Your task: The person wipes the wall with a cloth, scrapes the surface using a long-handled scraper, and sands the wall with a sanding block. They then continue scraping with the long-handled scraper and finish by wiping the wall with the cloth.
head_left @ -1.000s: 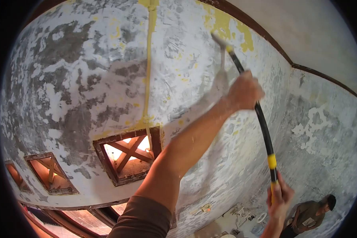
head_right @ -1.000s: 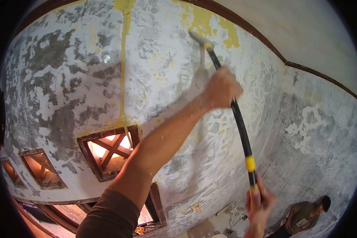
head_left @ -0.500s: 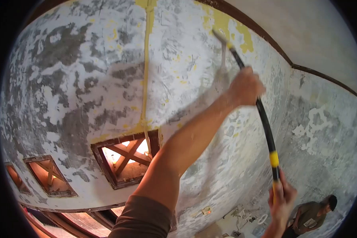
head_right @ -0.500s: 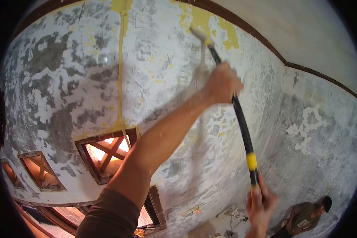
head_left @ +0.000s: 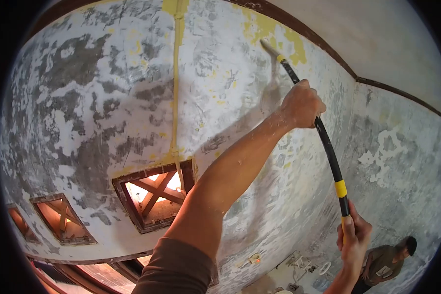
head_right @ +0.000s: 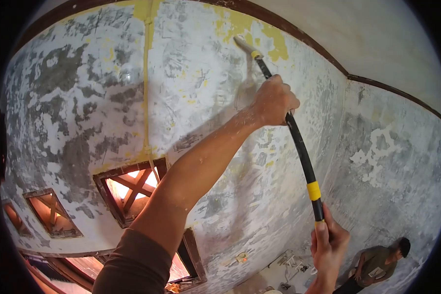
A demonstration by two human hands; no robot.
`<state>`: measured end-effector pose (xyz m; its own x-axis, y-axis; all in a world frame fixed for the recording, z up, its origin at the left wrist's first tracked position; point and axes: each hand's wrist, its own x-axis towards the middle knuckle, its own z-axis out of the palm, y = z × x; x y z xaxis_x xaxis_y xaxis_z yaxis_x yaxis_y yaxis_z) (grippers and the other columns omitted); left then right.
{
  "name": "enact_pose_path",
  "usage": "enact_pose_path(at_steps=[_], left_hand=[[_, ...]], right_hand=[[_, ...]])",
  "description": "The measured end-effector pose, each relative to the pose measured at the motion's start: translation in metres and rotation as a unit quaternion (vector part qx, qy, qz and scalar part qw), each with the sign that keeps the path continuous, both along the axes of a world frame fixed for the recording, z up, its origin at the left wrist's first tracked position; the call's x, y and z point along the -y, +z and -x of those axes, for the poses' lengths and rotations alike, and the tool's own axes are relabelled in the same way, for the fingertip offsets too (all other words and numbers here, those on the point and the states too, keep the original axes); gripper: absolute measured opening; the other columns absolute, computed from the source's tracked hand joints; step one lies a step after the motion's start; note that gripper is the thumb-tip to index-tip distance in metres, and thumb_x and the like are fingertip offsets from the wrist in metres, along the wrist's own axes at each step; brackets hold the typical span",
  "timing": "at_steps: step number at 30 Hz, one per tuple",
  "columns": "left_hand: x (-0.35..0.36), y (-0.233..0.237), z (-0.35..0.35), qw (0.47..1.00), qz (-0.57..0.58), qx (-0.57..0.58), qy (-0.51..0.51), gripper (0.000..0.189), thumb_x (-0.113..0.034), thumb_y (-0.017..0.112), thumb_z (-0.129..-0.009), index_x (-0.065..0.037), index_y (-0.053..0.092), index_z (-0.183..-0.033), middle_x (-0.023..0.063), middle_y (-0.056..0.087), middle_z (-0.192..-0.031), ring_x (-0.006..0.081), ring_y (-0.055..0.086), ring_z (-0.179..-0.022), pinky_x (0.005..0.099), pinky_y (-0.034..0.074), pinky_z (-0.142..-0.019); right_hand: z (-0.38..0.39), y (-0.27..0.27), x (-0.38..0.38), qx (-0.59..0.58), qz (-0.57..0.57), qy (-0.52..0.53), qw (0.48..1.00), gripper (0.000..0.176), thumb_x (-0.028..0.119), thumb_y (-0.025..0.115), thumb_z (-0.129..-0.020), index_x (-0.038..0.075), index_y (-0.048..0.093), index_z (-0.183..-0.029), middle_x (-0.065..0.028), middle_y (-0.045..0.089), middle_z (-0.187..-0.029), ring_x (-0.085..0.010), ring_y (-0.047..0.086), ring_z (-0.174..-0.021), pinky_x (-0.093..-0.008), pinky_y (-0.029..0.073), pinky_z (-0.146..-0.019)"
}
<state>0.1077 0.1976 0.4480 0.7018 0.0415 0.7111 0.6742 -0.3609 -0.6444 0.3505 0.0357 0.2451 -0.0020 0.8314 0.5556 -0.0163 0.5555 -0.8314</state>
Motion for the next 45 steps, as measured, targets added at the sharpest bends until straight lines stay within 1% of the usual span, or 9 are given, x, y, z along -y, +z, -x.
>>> enact_pose_path(at_steps=[4, 8, 12, 14, 16, 20, 24, 40, 45], left_hand=[[-0.016, 0.024, -0.004, 0.997, -0.041, -0.04, 0.061, 0.01, -0.022, 0.066, -0.053, -0.019, 0.057, -0.054, 0.0026, 0.058, -0.059, 0.0216, 0.058, -0.061, 0.037, 0.04, -0.067], [-0.002, 0.005, 0.006, 1.0, 0.023, -0.004, -0.013, 0.01, -0.021, 0.067, -0.054, -0.017, 0.058, -0.056, 0.0047, 0.058, -0.06, 0.0241, 0.057, -0.063, 0.0375, 0.04, -0.067], [-0.01, 0.031, 0.002, 0.995, -0.027, -0.056, 0.078, 0.01, -0.021, 0.065, -0.056, -0.017, 0.056, -0.054, 0.0026, 0.057, -0.057, 0.0218, 0.058, -0.064, 0.0372, 0.04, -0.069], [-0.016, -0.003, -0.005, 0.999, -0.021, -0.031, -0.018, 0.012, -0.022, 0.065, -0.053, -0.018, 0.054, -0.052, 0.0026, 0.054, -0.053, 0.0223, 0.057, -0.061, 0.0369, 0.04, -0.068], [-0.006, -0.039, -0.009, 0.998, 0.053, -0.016, 0.006, 0.013, -0.023, 0.065, -0.049, -0.019, 0.053, -0.05, 0.0024, 0.053, -0.051, 0.0213, 0.055, -0.056, 0.0354, 0.04, -0.067], [-0.019, 0.009, -0.003, 0.997, -0.001, -0.071, 0.041, 0.012, -0.021, 0.067, -0.051, -0.019, 0.056, -0.05, 0.0038, 0.053, -0.051, 0.023, 0.055, -0.056, 0.0352, 0.04, -0.067], [-0.017, -0.033, -0.017, 0.998, 0.064, -0.007, -0.002, 0.012, -0.024, 0.067, -0.052, -0.017, 0.056, -0.052, 0.005, 0.054, -0.053, 0.0243, 0.057, -0.057, 0.0359, 0.04, -0.067], [-0.015, -0.015, -0.017, 0.998, 0.052, -0.008, 0.021, 0.013, -0.022, 0.07, -0.055, -0.017, 0.059, -0.056, 0.002, 0.058, -0.059, 0.0225, 0.057, -0.062, 0.0355, 0.04, -0.069], [-0.028, -0.004, -0.018, 0.999, 0.005, 0.002, -0.04, 0.016, -0.014, 0.071, -0.047, -0.017, 0.058, -0.055, 0.0017, 0.057, -0.056, 0.0222, 0.056, -0.06, 0.0356, 0.039, -0.069]], right_hand=[[0.019, 0.008, -0.023, -0.067, -0.009, 0.013, 0.998, 0.046, 0.02, 0.058, -0.092, -0.006, 0.05, -0.129, 0.0046, 0.043, -0.056, -0.0014, 0.036, -0.044, -0.0198, 0.027, -0.037], [0.014, -0.004, -0.001, 0.0, 0.0, 0.008, 1.0, 0.046, 0.021, 0.058, -0.093, -0.002, 0.049, -0.132, 0.0059, 0.041, -0.058, -0.0017, 0.034, -0.045, -0.0199, 0.026, -0.039], [0.032, 0.01, -0.028, -0.071, -0.006, 0.017, 0.997, 0.049, 0.022, 0.059, -0.092, -0.006, 0.048, -0.131, 0.0055, 0.042, -0.06, -0.002, 0.034, -0.048, -0.0202, 0.026, -0.039], [0.008, -0.003, -0.002, -0.041, 0.04, 0.023, 0.998, 0.048, 0.023, 0.058, -0.093, -0.005, 0.048, -0.131, 0.0058, 0.041, -0.06, -0.0022, 0.034, -0.047, -0.0205, 0.026, -0.039], [0.007, -0.022, 0.0, 0.008, 0.023, -0.002, 1.0, 0.046, 0.021, 0.055, -0.093, -0.004, 0.049, -0.131, 0.0059, 0.04, -0.059, -0.0022, 0.034, -0.046, -0.0202, 0.026, -0.039], [0.029, -0.008, -0.013, -0.055, 0.056, -0.016, 0.997, 0.045, 0.02, 0.055, -0.093, -0.005, 0.05, -0.13, 0.0043, 0.043, -0.057, -0.0016, 0.035, -0.045, -0.0207, 0.026, -0.038], [-0.008, -0.013, -0.004, -0.001, 0.033, -0.019, 0.999, 0.044, 0.02, 0.056, -0.093, -0.004, 0.05, -0.129, 0.0046, 0.042, -0.056, -0.0015, 0.035, -0.044, -0.0198, 0.026, -0.037], [-0.011, -0.004, -0.011, 0.018, 0.005, -0.004, 1.0, 0.048, 0.025, 0.057, -0.094, -0.005, 0.05, -0.13, 0.0064, 0.04, -0.059, -0.0016, 0.036, -0.049, -0.0206, 0.028, -0.042], [-0.011, 0.002, -0.018, 0.041, 0.011, -0.035, 0.998, 0.047, 0.025, 0.057, -0.094, -0.006, 0.05, -0.129, 0.0053, 0.043, -0.06, -0.0012, 0.038, -0.051, -0.0205, 0.029, -0.043]])
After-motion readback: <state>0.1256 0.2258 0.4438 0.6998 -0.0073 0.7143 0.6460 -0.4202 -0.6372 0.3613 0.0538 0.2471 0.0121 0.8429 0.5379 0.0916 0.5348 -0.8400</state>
